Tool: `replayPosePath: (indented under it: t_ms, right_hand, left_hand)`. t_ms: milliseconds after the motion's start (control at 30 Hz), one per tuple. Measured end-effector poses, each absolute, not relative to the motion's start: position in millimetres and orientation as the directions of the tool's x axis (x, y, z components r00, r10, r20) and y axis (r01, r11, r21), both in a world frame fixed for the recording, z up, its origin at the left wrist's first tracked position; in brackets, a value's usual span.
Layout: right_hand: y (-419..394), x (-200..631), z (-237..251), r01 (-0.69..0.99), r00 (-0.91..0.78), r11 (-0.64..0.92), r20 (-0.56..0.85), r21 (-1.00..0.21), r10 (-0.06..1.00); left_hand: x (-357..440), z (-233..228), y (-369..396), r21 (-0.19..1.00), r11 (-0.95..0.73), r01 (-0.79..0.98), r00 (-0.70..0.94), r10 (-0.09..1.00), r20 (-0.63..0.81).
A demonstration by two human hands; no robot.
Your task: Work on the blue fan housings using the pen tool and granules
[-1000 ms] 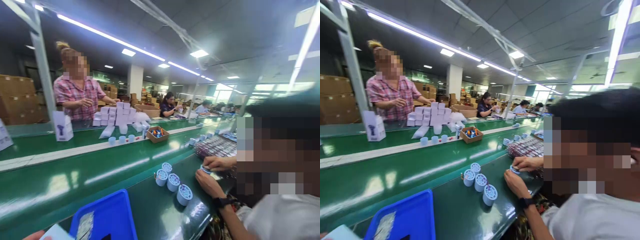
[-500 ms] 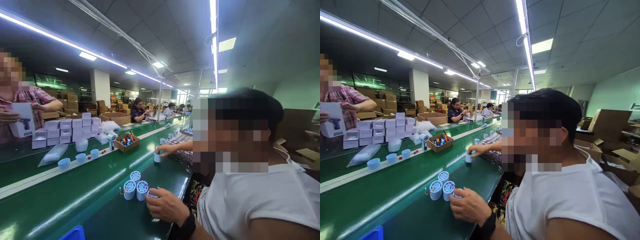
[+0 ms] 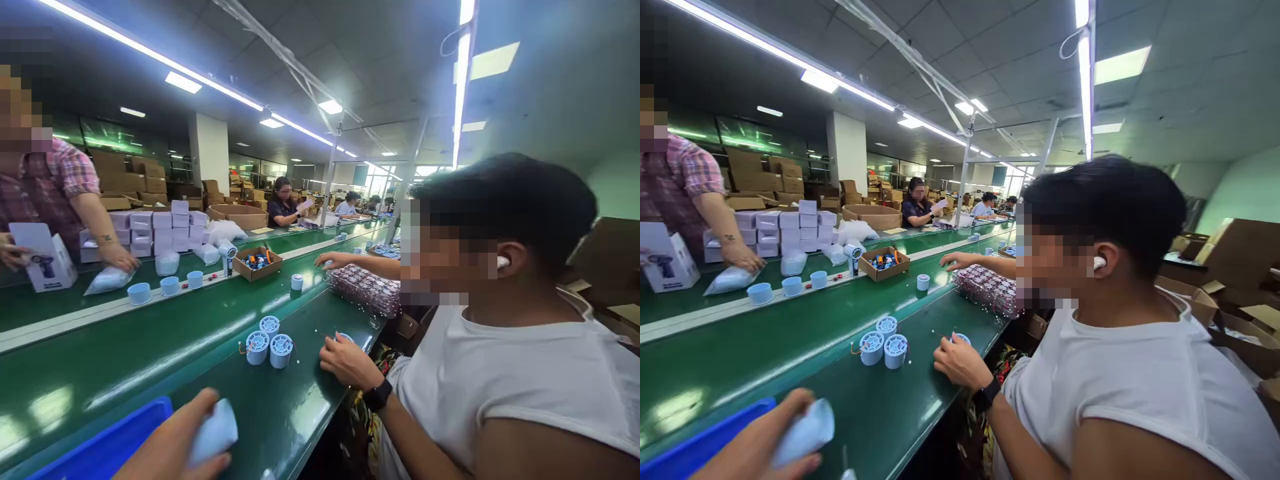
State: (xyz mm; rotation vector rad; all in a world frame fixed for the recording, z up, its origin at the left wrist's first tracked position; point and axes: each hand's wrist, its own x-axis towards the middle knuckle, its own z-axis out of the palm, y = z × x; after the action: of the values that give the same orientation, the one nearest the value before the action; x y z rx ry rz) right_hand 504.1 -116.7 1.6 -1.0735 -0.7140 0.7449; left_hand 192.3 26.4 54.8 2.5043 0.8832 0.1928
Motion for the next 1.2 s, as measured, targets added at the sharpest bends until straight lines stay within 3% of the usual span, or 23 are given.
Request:
replayPosePath:
  t_ms: [67, 167, 300, 400, 467, 567, 667, 767, 967, 1100, 1200]
  right_hand:
    - [-112, 506, 4, -0.155, 0.569, 0.303, 0.165, -0.940, 0.805]
    - [-105, 515, 11, -0.096, 0.583, 0.311, 0.199, -0.946, 0.787]
    - [-97, 530, 19, -0.020, 0.612, 0.292, 0.220, -0.956, 0.760]
    - [-90, 542, 18, 0.043, 0.623, 0.271, 0.238, -0.962, 0.746]
    - [-86, 549, 15, 0.093, 0.616, 0.259, 0.260, -0.961, 0.743]
    - [-83, 558, 10, 0.174, 0.583, 0.249, 0.304, -0.953, 0.754]
    - [-86, 562, 6, 0.245, 0.526, 0.254, 0.349, -0.936, 0.775]
    - [-90, 565, 1, 0.293, 0.463, 0.259, 0.374, -0.920, 0.804]
    - [-84, 575, -6, 0.379, 0.414, 0.245, 0.401, -0.892, 0.817]
    - [-74, 582, -6, 0.430, 0.434, 0.222, 0.416, -0.875, 0.799]
    - [-71, 582, -8, 0.414, 0.474, 0.197, 0.395, -0.889, 0.787]
  left_hand:
    - [221, 52, 17, 0.452, -0.746, 0.489, 0.858, 0.505, -0.094]
    - [266, 46, 5, 0.275, -0.793, 0.543, 0.837, 0.538, -0.101]
    - [291, 48, 1, 0.189, -0.792, 0.580, 0.754, 0.610, 0.243]
    - [267, 62, 19, 0.078, -0.809, 0.583, 0.672, 0.534, 0.514]
    - [232, 72, 42, 0.043, -0.790, 0.611, 0.620, 0.511, 0.595]
    - [160, 79, 81, 0.110, -0.712, 0.693, 0.557, 0.626, 0.546]
    - [88, 79, 106, 0.284, -0.538, 0.794, 0.462, 0.837, 0.293]
    - [37, 74, 113, 0.363, -0.308, 0.879, 0.303, 0.950, 0.073]
    - [-1, 42, 124, 0.413, -0.148, 0.899, 0.161, 0.987, 0.004]
    - [15, 25, 134, 0.468, -0.245, 0.849, 0.249, 0.967, 0.054]
    - [62, 37, 126, 0.574, -0.359, 0.736, 0.393, 0.917, 0.070]
